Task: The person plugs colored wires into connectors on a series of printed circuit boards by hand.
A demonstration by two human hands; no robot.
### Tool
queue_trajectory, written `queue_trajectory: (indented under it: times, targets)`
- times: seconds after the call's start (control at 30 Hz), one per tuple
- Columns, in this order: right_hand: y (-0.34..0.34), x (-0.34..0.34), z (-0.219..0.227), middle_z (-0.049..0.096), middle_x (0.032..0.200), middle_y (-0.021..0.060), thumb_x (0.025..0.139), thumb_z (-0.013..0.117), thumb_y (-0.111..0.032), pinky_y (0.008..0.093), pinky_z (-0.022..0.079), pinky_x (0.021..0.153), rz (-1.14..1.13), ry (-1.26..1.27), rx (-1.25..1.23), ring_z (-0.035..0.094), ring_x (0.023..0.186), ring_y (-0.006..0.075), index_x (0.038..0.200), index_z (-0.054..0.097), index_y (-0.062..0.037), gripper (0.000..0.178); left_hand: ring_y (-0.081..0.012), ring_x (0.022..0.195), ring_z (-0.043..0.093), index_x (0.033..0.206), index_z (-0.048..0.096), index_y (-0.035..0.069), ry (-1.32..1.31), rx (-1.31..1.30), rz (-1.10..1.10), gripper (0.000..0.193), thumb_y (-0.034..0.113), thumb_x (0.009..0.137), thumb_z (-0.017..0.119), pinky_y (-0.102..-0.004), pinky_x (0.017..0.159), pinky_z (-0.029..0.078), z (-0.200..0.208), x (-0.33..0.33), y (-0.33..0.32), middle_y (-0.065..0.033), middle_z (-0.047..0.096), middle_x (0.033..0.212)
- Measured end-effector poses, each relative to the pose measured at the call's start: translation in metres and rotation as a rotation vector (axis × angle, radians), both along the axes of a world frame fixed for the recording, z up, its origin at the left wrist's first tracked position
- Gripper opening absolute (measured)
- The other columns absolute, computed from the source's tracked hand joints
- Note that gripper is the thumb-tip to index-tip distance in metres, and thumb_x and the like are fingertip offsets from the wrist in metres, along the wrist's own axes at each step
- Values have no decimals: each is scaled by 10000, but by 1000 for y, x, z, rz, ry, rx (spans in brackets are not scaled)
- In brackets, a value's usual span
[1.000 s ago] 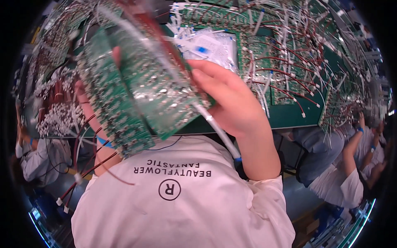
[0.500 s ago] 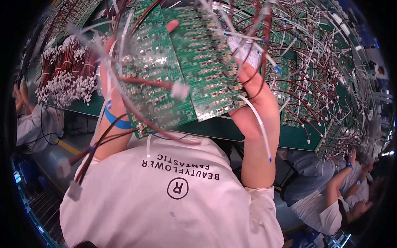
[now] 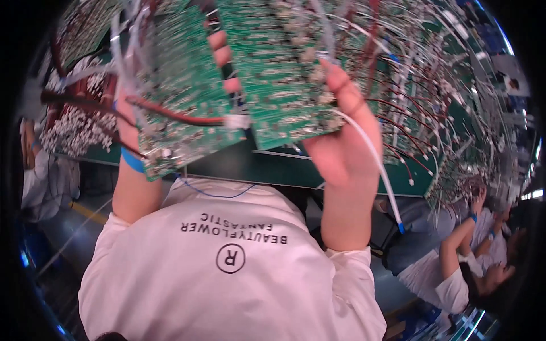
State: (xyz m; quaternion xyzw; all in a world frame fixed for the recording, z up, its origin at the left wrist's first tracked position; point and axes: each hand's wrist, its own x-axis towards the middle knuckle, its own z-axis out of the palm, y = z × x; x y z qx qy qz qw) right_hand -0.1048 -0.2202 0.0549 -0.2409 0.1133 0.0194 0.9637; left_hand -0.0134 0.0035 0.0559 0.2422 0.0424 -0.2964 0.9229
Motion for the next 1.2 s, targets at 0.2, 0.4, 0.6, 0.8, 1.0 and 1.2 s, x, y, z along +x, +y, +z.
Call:
queue_trajectory:
  times: [0.2, 0.4, 0.6, 0.8, 1.0, 1.2]
  targets:
    - [-6, 2, -11, 581, 1135, 96, 972, 348, -267, 380, 450, 896, 174, -216, 311, 563, 1019, 231, 1178, 494, -2, 366, -325, 1355, 169, 1416, 27, -1, -227, -327, -271, 737, 323, 906, 450, -554, 1063, 226, -10, 4, 3, -218, 104, 1466]
    - [7, 0, 11, 590, 1115, 90, 969, 351, -323, 371, 487, 826, 146, -167, 218, 593, 963, 222, 1169, 500, -16, 396, -341, 1336, 219, 1410, 40, -13, -168, -519, -337, 947, 483, 805, 574, -585, 1032, 260, -25, 11, 12, -215, 158, 1453]
    - [11, 0, 25, 587, 1112, 113, 975, 293, -353, 445, 510, 784, 134, -110, 56, 597, 963, 241, 1191, 479, 5, 458, -335, 1343, 204, 1412, 7, -7, -76, -520, -306, 929, 468, 826, 548, -567, 1037, 263, -29, 13, 19, -205, 118, 1467]
    - [15, -1, 29, 549, 1105, 132, 961, 361, -400, 479, 488, 820, 241, -300, 281, 565, 997, 239, 1163, 455, -19, 441, -333, 1308, 287, 1413, 144, 20, -156, -527, -288, 776, 460, 868, 479, -531, 1010, 331, -21, -4, 7, -193, 228, 1440]
    - [15, -11, 24, 619, 1063, 104, 971, 318, -375, 376, 480, 830, 108, -98, 168, 602, 946, 217, 1140, 529, -21, 445, -310, 1027, 560, 1234, 494, 85, -134, -211, 33, 460, 404, 918, 396, -476, 842, 488, -51, 4, 21, -137, 516, 1231]
    - [1, -18, 13, 541, 1211, 156, 963, 318, -399, 433, 416, 941, 89, -148, 157, 530, 1096, 291, 1236, 461, -4, 501, -257, 928, 602, 1142, 539, 74, 1, 151, 256, 388, 364, 911, 425, -390, 756, 529, -38, -1, -2, -111, 591, 1087]
